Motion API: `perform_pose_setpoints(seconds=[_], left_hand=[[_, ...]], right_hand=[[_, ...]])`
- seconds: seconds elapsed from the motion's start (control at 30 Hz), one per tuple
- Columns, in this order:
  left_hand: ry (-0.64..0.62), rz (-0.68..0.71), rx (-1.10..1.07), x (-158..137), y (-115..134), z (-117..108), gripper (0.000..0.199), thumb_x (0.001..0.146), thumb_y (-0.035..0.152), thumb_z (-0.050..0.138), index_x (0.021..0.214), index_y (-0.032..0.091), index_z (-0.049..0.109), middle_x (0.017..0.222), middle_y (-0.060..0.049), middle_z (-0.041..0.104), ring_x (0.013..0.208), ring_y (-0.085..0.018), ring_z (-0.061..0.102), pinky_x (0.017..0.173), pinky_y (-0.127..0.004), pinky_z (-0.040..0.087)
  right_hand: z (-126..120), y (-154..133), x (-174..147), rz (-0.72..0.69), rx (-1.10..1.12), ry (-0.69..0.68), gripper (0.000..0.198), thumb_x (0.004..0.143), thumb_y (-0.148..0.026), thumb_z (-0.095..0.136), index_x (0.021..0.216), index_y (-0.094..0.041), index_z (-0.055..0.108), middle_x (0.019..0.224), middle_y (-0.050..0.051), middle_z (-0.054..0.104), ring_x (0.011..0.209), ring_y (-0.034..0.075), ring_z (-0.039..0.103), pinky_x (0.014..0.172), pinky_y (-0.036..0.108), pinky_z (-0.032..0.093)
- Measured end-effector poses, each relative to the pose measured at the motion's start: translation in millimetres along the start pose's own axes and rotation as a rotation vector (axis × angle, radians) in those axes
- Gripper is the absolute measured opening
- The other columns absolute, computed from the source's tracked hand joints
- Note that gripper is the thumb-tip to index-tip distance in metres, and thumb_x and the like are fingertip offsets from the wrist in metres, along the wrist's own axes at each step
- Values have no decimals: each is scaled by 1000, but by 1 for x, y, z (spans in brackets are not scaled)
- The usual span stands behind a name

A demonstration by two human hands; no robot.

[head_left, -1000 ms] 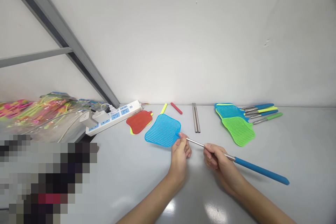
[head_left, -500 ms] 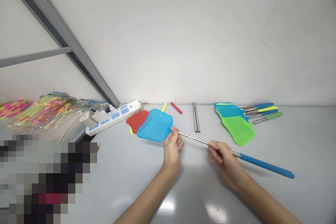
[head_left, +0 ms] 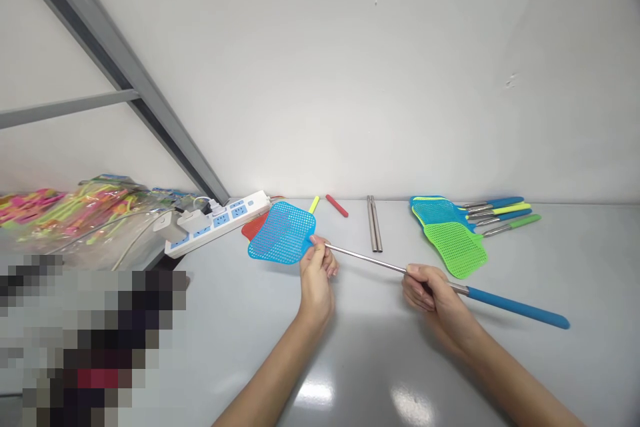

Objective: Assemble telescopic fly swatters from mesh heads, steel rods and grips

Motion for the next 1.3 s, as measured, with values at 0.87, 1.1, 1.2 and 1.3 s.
perform_pose_setpoints(seconds=[0.87,1.1,1.2,1.3], left_hand=[[102,42,60,-22,-10,-3,36,69,49,51,57,17,39,46,7,29,38,-4,25,39,-18,23],[-101,10,132,-31,-19,11,35,76,47,43,56,18,38,45,7,25,40,-5,24,41,-19,20],[-213,-32,211,-37,-24,19,37,79,43,39,53,17,35,46,6,25,40,-6,24,41,-20,19],[-386,-90,321,-46,-30,32,34,79,39,41,54,17,38,45,6,30,43,-6,27,44,-21,21]], right_hand=[[-9,-5,6,89,124,-51,36,72,-28,44,37,-18,37,37,-4,23,38,8,18,42,27,14],[0,-1,4,77,75,-125,32,71,-26,45,40,-17,41,37,-4,26,38,8,21,43,27,13],[10,7,1,106,43,-197,32,73,-27,45,42,-16,42,38,-4,26,39,8,22,44,27,13],[19,13,-4,125,13,-268,33,75,-28,45,44,-16,43,38,-4,27,40,8,23,45,27,13]])
Point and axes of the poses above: each hand's wrist, its own x-axis towards the middle knuckle, its own z-axis out of the palm, y = z × x, the point moved 7 cm from there along x, towards the middle knuckle
